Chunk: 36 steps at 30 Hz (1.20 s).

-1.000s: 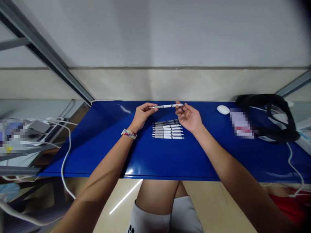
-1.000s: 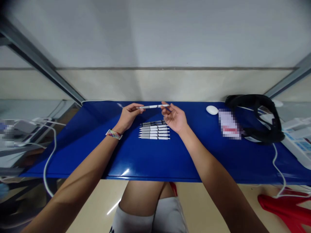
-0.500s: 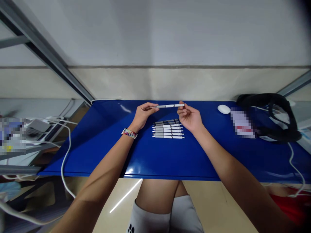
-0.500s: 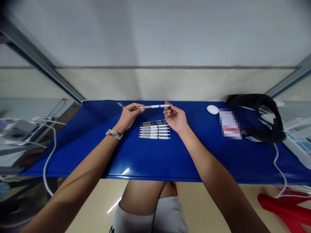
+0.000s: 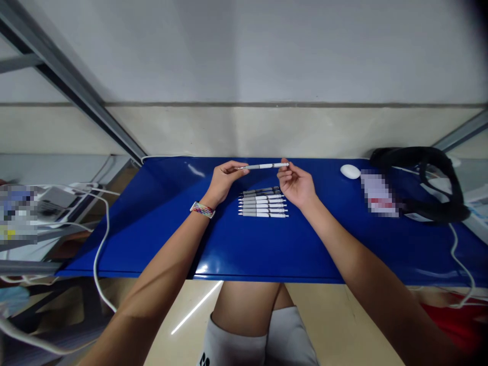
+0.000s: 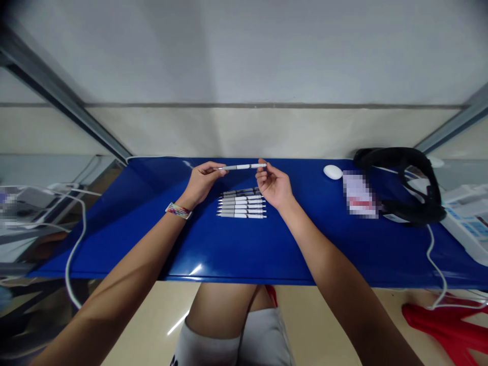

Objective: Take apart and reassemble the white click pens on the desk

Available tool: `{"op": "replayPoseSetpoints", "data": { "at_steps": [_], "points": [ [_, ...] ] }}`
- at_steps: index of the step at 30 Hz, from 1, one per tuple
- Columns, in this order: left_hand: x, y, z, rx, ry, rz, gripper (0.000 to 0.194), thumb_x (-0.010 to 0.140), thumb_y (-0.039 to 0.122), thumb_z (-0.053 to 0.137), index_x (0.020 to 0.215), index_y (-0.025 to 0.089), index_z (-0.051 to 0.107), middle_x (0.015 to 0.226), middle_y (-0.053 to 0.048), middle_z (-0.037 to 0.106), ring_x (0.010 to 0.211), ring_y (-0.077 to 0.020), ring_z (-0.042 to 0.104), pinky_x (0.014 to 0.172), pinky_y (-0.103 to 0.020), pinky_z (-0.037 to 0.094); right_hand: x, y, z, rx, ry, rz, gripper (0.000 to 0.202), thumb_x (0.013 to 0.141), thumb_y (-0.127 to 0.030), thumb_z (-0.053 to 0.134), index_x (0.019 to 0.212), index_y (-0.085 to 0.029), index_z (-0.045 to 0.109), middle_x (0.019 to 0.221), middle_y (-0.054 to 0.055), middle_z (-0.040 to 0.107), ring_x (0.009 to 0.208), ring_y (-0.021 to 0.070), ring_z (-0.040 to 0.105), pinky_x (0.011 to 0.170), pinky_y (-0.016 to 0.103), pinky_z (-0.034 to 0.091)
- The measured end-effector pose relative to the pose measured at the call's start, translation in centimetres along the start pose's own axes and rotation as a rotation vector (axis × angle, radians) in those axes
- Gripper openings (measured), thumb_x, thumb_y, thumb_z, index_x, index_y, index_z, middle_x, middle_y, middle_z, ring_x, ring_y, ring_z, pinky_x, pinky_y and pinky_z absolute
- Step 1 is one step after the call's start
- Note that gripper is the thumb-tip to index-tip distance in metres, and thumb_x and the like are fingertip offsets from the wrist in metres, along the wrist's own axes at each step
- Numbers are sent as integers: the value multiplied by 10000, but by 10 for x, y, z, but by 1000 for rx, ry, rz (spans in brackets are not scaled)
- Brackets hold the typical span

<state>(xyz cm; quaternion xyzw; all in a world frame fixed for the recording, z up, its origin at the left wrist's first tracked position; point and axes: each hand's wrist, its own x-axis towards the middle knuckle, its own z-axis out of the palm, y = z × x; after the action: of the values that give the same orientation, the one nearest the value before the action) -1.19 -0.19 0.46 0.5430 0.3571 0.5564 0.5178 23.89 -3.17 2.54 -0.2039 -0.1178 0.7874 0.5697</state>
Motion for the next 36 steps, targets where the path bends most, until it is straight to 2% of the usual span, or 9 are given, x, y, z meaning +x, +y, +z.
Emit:
{"op": "replayPoseSetpoints", "data": {
  "at_steps": [4, 7, 11, 16, 21, 26, 31, 34, 36],
  "points": [
    [0, -1, -1, 3, -2, -5, 308, 719, 357, 981, 976, 233, 866, 918, -44, 832, 888, -186, 766, 914, -354, 589, 0, 2, 0, 3, -1, -19, 137, 1052, -183, 578, 1104, -167, 704, 802, 6, 690, 653, 67, 627, 570, 120, 556],
    [0, -2, -2, -3, -18, -1, 287, 731, 342, 981, 979, 246, 875, 888, -27, 824, 834, -148, 736, 839, -299, 563, 0, 3, -1, -27, -4, -9, 120, 1031, -146, 581, 1022, -178, 696, 722, -18, 634, 575, 65, 559, 509, 122, 510],
    [-1, -1, -1, 0, -12, -4, 277, 730, 342, 985, 970, 252, 881, 870, -16, 816, 800, -130, 710, 789, -277, 538, 0, 4, -2, -12, -2, -18, 104, 1036, -226, 620, 1057, -174, 708, 758, 3, 662, 614, 83, 592, 533, 149, 538],
    [-1, 1, 0, 7, 13, -9, 300, 713, 354, 986, 969, 239, 880, 867, -28, 814, 796, -152, 716, 802, -307, 553, 0, 4, 0, 11, 11, -25, 159, 1068, -212, 562, 1015, -185, 708, 716, -4, 638, 573, 79, 558, 501, 143, 513],
    [-2, 0, -1, 1, 18, -7, 294, 728, 356, 976, 976, 233, 875, 900, -37, 825, 832, -165, 739, 858, -328, 572, -2, 3, 1, 3, -17, -13, 192, 1054, -299, 613, 1137, -163, 720, 827, 30, 702, 657, 95, 629, 565, 166, 571],
    [-3, 1, 0, -8, 0, -8, 302, 726, 354, 987, 980, 236, 874, 922, -37, 833, 858, -165, 750, 887, -327, 575, -3, 4, 4, 66, 2, -4, 123, 1048, -165, 578, 1013, -166, 696, 707, -10, 620, 557, 66, 549, 485, 118, 499],
    [-3, 1, 1, 0, 7, -12, 318, 726, 363, 984, 989, 228, 870, 950, -50, 838, 894, -181, 762, 935, -356, 585, -1, 5, 3, 53, 5, -20, 151, 1079, -254, 579, 1061, -177, 708, 763, 5, 660, 615, 80, 597, 529, 142, 544],
    [-2, 0, 1, 0, 8, -8, 308, 721, 356, 987, 981, 237, 871, 963, -46, 839, 905, -180, 763, 949, -357, 582, 0, 5, 0, -19, -4, -28, 103, 1054, -229, 628, 995, -196, 705, 713, -18, 630, 568, 71, 554, 502, 138, 506],
    [-2, 0, 1, 4, 2, -8, 305, 720, 359, 988, 976, 238, 872, 967, -46, 839, 909, -182, 763, 950, -359, 583, 1, 5, -2, -21, 0, -33, 150, 1067, -273, 616, 973, -195, 703, 682, -20, 611, 549, 74, 534, 488, 146, 492]
  ]
}}
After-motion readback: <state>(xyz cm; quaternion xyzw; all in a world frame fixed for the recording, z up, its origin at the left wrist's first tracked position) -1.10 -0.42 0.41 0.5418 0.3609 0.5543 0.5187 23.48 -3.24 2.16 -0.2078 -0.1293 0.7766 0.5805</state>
